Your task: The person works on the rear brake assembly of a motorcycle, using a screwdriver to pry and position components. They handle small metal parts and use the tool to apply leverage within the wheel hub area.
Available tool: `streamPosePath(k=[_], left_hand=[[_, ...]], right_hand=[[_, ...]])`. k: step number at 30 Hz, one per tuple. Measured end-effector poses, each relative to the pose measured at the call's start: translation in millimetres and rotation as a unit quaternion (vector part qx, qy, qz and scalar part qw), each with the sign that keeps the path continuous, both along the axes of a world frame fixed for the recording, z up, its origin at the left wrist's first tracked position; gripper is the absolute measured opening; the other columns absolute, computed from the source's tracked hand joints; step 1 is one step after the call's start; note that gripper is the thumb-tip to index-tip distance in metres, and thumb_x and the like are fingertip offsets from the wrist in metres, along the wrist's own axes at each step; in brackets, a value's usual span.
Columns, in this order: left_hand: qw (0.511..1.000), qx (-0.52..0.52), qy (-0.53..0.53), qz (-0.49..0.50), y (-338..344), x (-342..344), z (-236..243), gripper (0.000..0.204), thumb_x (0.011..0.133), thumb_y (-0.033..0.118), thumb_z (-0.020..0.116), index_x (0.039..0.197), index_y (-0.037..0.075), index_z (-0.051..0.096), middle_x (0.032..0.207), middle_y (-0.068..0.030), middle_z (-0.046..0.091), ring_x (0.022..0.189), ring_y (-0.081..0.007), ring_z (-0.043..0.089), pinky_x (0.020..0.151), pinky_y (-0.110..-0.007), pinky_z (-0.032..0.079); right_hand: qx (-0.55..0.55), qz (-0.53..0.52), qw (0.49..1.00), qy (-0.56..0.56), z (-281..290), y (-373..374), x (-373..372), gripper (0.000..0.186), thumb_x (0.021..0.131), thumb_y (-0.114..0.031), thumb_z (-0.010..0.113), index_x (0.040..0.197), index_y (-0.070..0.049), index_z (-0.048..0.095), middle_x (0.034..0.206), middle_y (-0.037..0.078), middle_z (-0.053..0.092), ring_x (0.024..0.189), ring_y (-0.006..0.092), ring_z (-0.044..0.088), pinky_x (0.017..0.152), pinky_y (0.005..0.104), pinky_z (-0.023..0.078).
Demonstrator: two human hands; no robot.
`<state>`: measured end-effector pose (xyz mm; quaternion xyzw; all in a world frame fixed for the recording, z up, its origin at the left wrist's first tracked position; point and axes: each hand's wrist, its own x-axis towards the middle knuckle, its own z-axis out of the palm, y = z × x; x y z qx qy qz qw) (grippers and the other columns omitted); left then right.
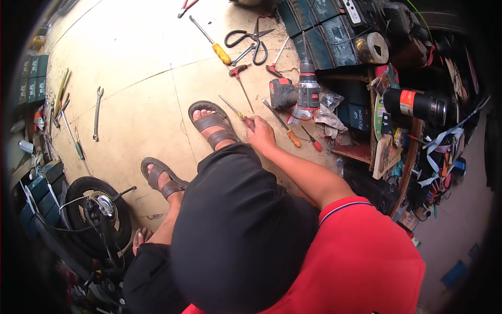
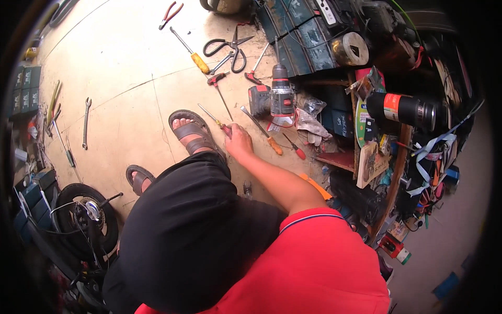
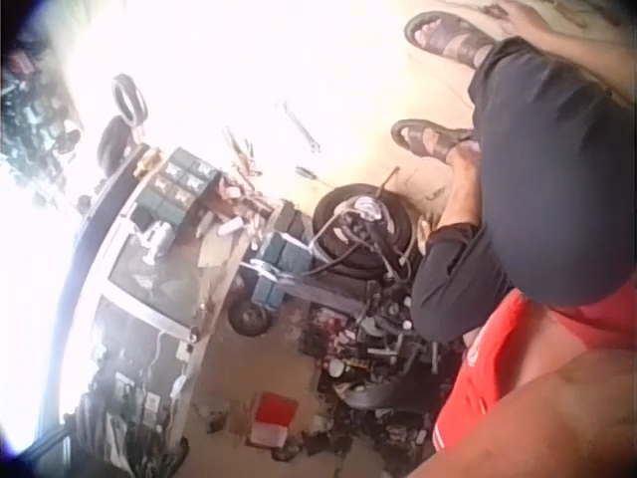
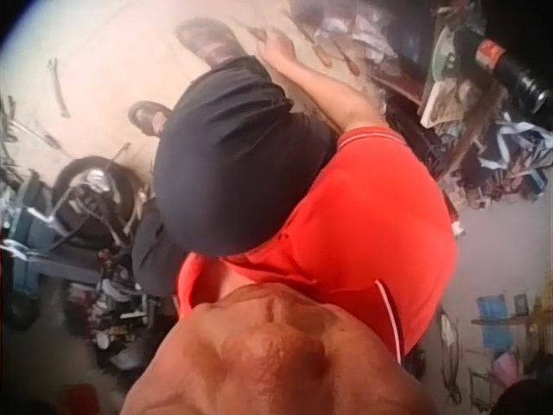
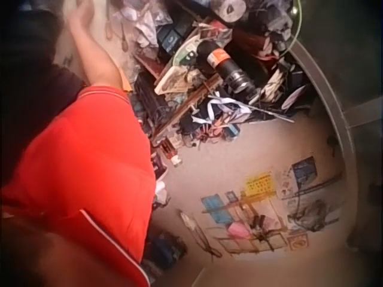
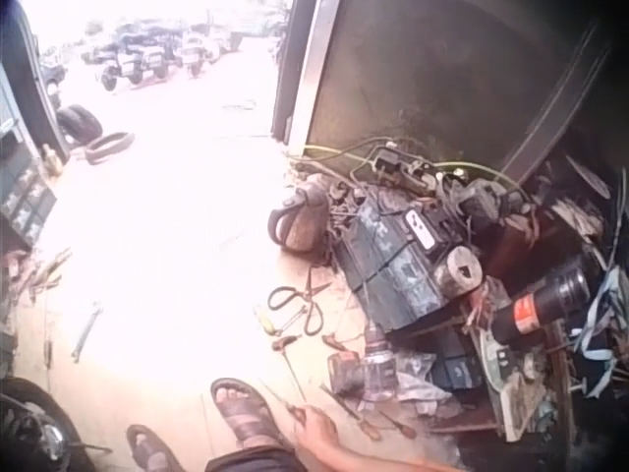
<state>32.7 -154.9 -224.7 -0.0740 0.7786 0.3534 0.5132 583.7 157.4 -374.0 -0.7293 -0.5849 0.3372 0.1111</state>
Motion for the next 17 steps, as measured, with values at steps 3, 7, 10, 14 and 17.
streamPosePath(k=[3,7,10,14,17], left_hand=[[0.998,0.039,0.049,0.011,-2,3,36,0.049,0.107,0.029,0.061,0.148,0.004,0.049,0.145,-0.0176,0.059,0.127,-0.0314,0.061,0.103,-0.043,0.054],[0.989,0.097,0.105,0.029,80,35,92,0.046,0.104,0.023,0.065,0.140,-0.004,0.055,0.128,-0.0185,0.069,0.108,-0.0257,0.071,0.092,-0.036,0.059],[0.976,0.135,0.158,0.060,108,43,152,0.041,0.105,0.022,0.064,0.137,-0.003,0.057,0.129,-0.0201,0.068,0.107,-0.0273,0.072,0.091,-0.040,0.060],[0.938,0.260,0.227,0.025,118,45,219,0.038,0.106,0.019,0.062,0.137,-0.002,0.058,0.124,-0.0216,0.070,0.112,-0.0296,0.071,0.096,-0.040,0.059],[0.879,0.250,0.399,-0.075,118,52,257,0.037,0.105,0.013,0.061,0.138,-0.004,0.058,0.125,-0.0208,0.071,0.116,-0.0300,0.070,0.098,-0.040,0.058]], right_hand=[[-0.043,-0.023,0.999,0.004,3,-4,0,0.031,0.085,-0.012,0.067,0.115,-0.003,0.062,0.105,0.024,0.070,0.100,0.0436,0.068,0.089,0.0509,0.053],[-0.040,-0.066,0.997,0.015,-18,-17,35,0.037,0.085,-0.014,0.069,0.121,-0.004,0.063,0.102,0.021,0.073,0.098,0.0391,0.071,0.088,0.0463,0.054],[-0.030,-0.046,0.998,0.044,-8,-5,12,0.040,0.085,-0.014,0.069,0.123,-0.005,0.063,0.100,0.020,0.072,0.094,0.0334,0.071,0.085,0.0429,0.053],[0.012,0.017,0.998,0.052,0,30,-8,0.037,0.092,-0.014,0.069,0.127,-0.004,0.061,0.105,0.021,0.072,0.097,0.0377,0.070,0.087,0.0442,0.052],[0.026,0.045,0.995,0.085,6,58,-32,0.039,0.093,-0.014,0.069,0.129,-0.005,0.061,0.110,0.022,0.072,0.102,0.0371,0.070,0.090,0.0445,0.052]])
